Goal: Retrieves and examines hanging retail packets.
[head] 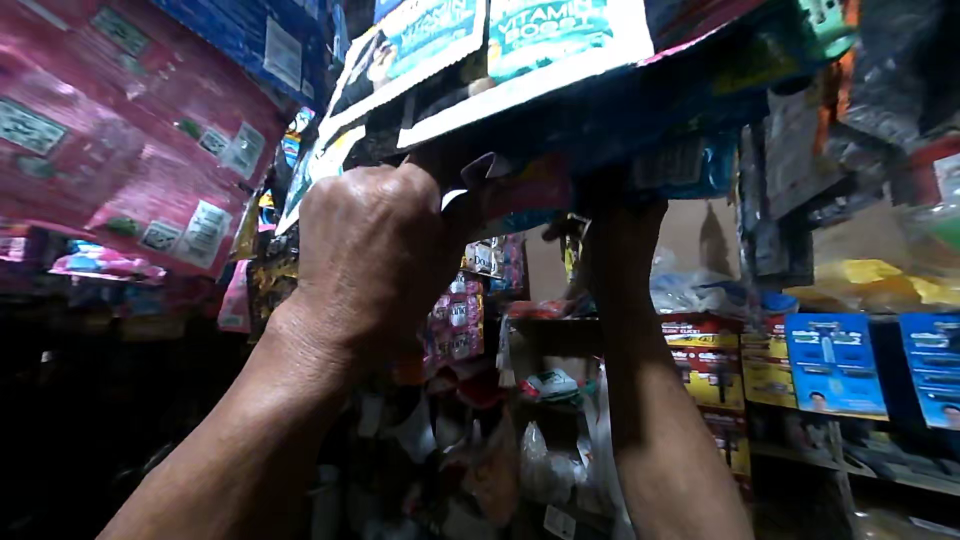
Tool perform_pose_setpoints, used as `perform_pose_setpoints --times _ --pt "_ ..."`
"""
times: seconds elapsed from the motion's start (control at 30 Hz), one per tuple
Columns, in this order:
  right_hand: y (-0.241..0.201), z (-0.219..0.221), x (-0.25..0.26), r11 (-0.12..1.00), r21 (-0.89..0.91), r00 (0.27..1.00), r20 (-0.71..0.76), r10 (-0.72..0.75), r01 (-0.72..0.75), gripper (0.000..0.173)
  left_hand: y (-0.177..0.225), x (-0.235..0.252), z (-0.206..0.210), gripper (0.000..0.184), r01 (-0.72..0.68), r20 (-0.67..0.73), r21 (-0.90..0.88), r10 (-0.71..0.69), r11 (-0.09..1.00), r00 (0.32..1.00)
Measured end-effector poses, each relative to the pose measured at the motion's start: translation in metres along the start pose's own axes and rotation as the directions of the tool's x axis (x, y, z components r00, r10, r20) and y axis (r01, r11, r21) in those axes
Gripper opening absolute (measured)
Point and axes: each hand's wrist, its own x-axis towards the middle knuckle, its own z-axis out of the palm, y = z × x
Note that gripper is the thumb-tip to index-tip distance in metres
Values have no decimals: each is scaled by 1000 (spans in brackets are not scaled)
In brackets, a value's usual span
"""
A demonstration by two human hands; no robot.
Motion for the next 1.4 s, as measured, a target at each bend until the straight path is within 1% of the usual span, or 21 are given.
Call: perform_pose_setpoints --times 0.03,0.1,0.13,0.2,0.3,0.33,0.4,0.47,0.53,0.6,0.67,0.73,0.8,0.87,0.9,1.07,1.1,1.17,1.23,1.33,1.4 --pt "-4 -3 -8 997 -77 1000 4 30 -29 11 -1 1 0 46 -5 -13 3 5 1000 1000" --pt "-19 -12 -30 945 -311 992 39 117 -100 40 -4 3 0 45 0 -40 -5 0 1000 999" --pt "-26 -15 -42 916 -386 990 41 138 -112 47 -4 3 0 42 9 -54 -19 -10 1000 998" --pt "-39 -19 -62 919 -392 996 50 73 -48 41 -5 4 1 40 28 -77 -38 -31 999 997" --pt "-55 -16 -79 973 -179 983 135 -125 148 16 -11 4 -2 38 76 -94 -62 -82 995 992" --pt "-60 -13 -78 976 -136 976 159 -146 168 16 -16 4 -2 38 95 -87 -79 -101 992 991" --pt "-69 -8 -72 985 -111 974 196 -110 134 21 -22 4 -4 37 128 -78 -110 -137 986 988" --pt "-74 -3 -68 986 -134 978 197 -69 97 22 -25 6 -7 35 103 -88 -136 -116 985 989" --pt "-77 -2 -69 983 -152 981 174 -80 108 21 -25 7 -11 31 79 -94 -168 -96 983 991" --pt "-77 -1 -66 969 -220 985 157 -79 112 23 -25 8 -15 28 77 -99 -177 -95 981 990" --pt "-76 1 -58 945 -311 991 111 -68 100 17 -23 9 -18 25 69 -110 -173 -89 983 990" --pt "-74 4 -49 911 -400 995 54 -82 96 13 -22 10 -21 29 73 -110 -151 -90 986 990" --pt "-67 6 -40 885 -447 990 18 -140 134 12 -23 12 -21 36 95 -101 -104 -106 990 989" --pt "-57 8 -30 858 -488 979 -30 -200 160 18 -24 15 -19 42 112 -104 -19 -113 994 988" --pt "-54 9 -28 862 -486 979 -51 -196 148 20 -24 17 -18 44 117 -115 32 -113 993 987" --pt "-47 13 -25 973 -227 987 -141 -75 42 21 -20 19 -21 51 138 -155 131 -117 982 981" --pt "-44 13 -24 983 -176 987 -138 -84 59 18 -20 19 -21 51 121 -143 133 -102 984 984" --pt "-37 12 -20 990 -95 987 -112 -115 104 10 -21 19 -21 46 74 -114 160 -56 984 992" --pt "-33 13 -15 994 -28 992 -57 -110 109 7 -21 21 -21 40 40 -94 192 -23 981 995" --pt "-25 10 -2 991 89 993 63 -103 97 16 -23 24 -20 41 43 -94 201 -24 979 995" --pt "-23 11 6 990 126 995 73 -73 64 18 -24 25 -19 40 45 -110 198 -23 979 994"
